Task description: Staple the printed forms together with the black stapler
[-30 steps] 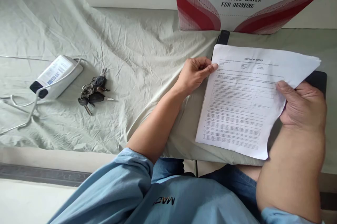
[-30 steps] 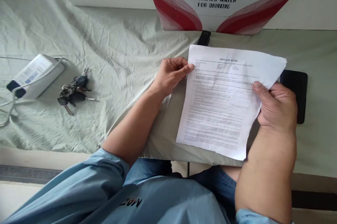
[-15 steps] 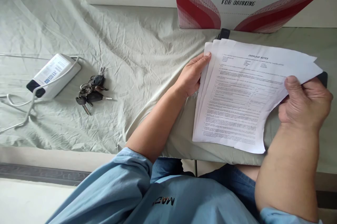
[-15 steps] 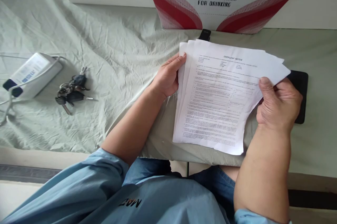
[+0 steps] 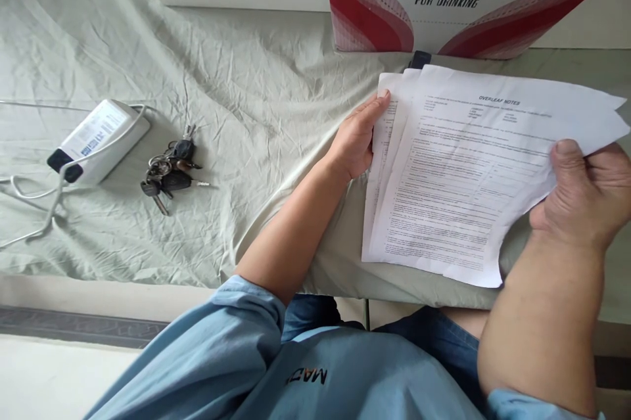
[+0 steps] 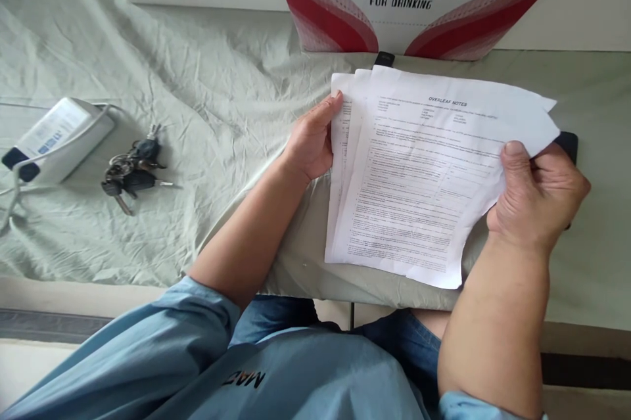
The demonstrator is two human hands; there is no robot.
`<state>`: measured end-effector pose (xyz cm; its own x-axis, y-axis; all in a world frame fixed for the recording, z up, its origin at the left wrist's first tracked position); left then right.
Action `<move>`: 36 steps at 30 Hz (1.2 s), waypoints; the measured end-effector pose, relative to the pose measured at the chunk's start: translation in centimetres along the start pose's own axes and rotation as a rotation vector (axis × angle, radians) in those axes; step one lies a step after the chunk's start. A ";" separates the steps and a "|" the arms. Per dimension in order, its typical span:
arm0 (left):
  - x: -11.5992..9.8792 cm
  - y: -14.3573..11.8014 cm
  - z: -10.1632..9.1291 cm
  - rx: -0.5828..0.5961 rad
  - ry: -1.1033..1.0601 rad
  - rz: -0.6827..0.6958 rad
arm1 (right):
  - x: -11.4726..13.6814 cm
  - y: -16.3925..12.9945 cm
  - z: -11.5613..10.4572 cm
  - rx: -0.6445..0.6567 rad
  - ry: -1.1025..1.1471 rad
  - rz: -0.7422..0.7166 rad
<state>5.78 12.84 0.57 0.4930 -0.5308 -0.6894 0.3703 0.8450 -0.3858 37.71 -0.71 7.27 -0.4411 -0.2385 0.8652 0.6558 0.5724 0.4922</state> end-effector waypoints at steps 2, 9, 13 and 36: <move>0.0 -0.1 0.2 0.015 0.021 -0.007 | 0.2 -0.2 0.5 0.019 -0.013 0.010; -0.2 -0.2 0.7 0.137 0.102 0.050 | -1.0 -0.1 0.9 -0.061 0.025 0.034; -0.3 0.0 0.4 0.137 0.165 0.078 | -1.7 0.4 -0.1 -0.170 0.044 -0.013; -2.0 0.9 -2.5 -0.119 -0.221 0.194 | -2.1 -2.4 1.4 0.481 -0.053 0.589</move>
<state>3.18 14.84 0.07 0.7096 -0.3488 -0.6122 0.1637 0.9267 -0.3383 36.22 -0.52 4.12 -0.1376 0.2434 0.9601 0.4579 0.8752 -0.1562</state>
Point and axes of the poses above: each hand's wrist, its own y-axis towards the middle knuckle, its own z-axis out of the palm, x = y × z, the point moved 9 cm from there along y, towards the middle knuckle, and after that the axes turned 5 degrees about -y, right-handed, at the moved point
